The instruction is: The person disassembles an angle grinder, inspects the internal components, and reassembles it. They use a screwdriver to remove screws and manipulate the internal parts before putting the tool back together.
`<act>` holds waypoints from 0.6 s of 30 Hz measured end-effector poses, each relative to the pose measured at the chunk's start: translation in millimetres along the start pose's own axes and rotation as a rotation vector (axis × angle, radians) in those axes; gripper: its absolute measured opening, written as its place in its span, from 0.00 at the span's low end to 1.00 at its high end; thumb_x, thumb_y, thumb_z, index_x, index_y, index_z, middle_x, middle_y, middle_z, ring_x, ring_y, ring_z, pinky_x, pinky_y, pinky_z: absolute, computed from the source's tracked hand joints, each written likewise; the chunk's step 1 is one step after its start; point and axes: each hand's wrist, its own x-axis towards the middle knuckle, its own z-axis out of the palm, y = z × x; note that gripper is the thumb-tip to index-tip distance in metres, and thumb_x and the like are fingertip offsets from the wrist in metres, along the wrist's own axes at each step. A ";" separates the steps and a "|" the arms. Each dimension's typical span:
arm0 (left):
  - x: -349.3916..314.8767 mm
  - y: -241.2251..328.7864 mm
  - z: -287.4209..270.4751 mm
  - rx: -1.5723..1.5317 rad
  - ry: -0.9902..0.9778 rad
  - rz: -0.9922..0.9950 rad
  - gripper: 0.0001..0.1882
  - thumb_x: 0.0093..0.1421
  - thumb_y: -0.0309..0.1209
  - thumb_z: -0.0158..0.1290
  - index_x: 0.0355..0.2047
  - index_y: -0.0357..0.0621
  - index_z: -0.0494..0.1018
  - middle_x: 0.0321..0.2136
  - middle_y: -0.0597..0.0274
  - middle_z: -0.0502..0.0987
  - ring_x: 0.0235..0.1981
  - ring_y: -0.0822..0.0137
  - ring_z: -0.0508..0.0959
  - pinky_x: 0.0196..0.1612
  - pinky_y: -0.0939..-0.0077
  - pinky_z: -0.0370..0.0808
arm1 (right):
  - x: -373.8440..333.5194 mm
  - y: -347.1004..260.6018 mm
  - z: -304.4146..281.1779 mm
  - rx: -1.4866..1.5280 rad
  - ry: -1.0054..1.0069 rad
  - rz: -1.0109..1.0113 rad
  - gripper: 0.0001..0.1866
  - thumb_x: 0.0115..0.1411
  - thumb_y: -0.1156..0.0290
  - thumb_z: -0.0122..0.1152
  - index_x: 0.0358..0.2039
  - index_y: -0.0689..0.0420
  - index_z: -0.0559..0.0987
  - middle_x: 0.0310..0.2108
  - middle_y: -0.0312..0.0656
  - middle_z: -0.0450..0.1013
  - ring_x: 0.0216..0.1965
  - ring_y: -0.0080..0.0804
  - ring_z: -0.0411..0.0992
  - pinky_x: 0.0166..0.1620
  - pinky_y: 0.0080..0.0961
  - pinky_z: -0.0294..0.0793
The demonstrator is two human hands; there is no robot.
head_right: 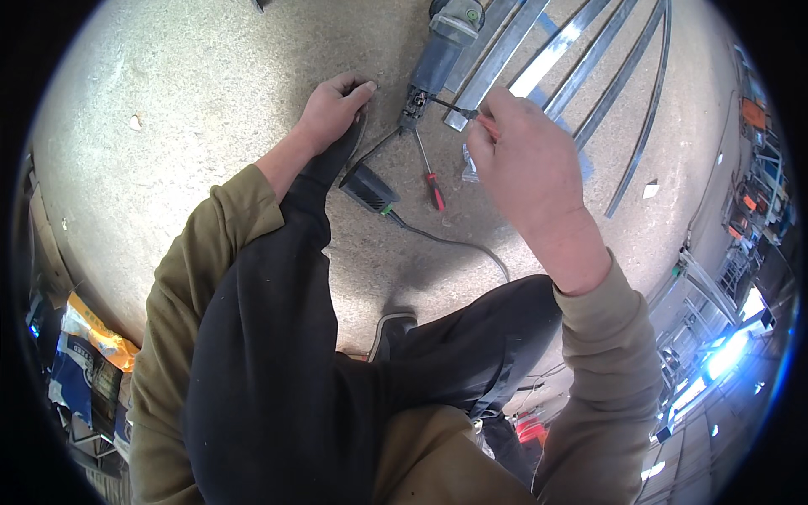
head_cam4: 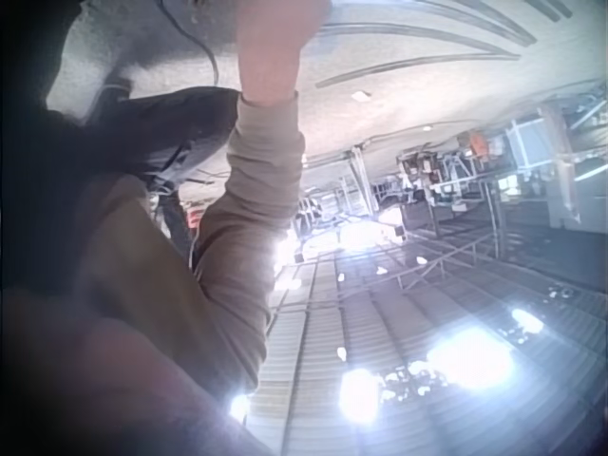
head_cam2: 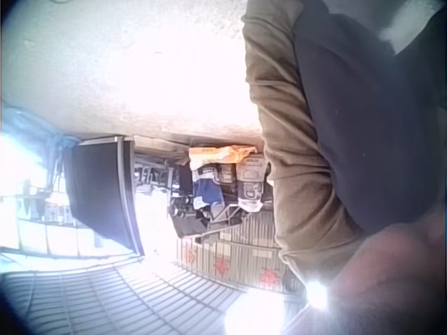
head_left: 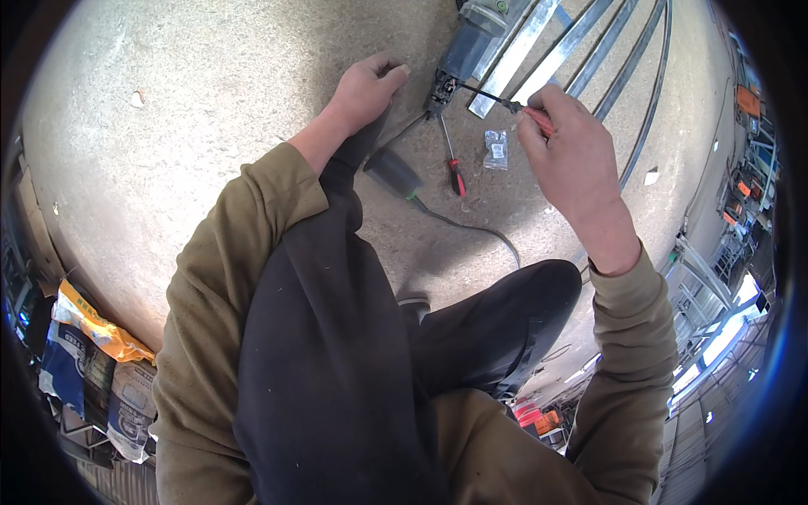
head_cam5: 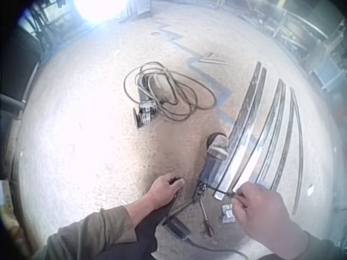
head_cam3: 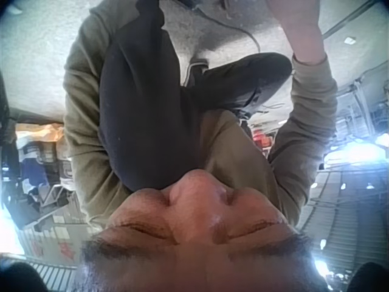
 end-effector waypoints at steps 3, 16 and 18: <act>0.0 -0.6 3.0 -0.001 0.005 0.000 0.15 0.73 0.38 0.58 0.47 0.37 0.82 0.28 0.70 0.78 0.27 0.78 0.73 0.33 0.78 0.72 | -0.9 2.6 0.1 -0.008 -0.006 -0.003 0.08 0.66 0.67 0.63 0.37 0.58 0.77 0.31 0.51 0.78 0.34 0.54 0.79 0.39 0.46 0.78; -4.1 6.4 2.1 0.005 0.002 -0.018 0.16 0.73 0.39 0.58 0.50 0.38 0.82 0.29 0.71 0.78 0.28 0.78 0.73 0.35 0.78 0.73 | 0.5 2.0 -4.9 -0.028 -0.031 0.004 0.09 0.66 0.69 0.65 0.38 0.60 0.77 0.34 0.52 0.80 0.36 0.53 0.81 0.39 0.42 0.79; -4.1 6.9 2.1 -0.002 0.001 -0.020 0.16 0.73 0.39 0.58 0.50 0.38 0.82 0.30 0.71 0.78 0.28 0.78 0.73 0.35 0.78 0.73 | 0.9 1.8 -4.1 -0.030 -0.027 0.003 0.09 0.66 0.69 0.65 0.38 0.60 0.77 0.34 0.52 0.80 0.36 0.52 0.81 0.39 0.42 0.80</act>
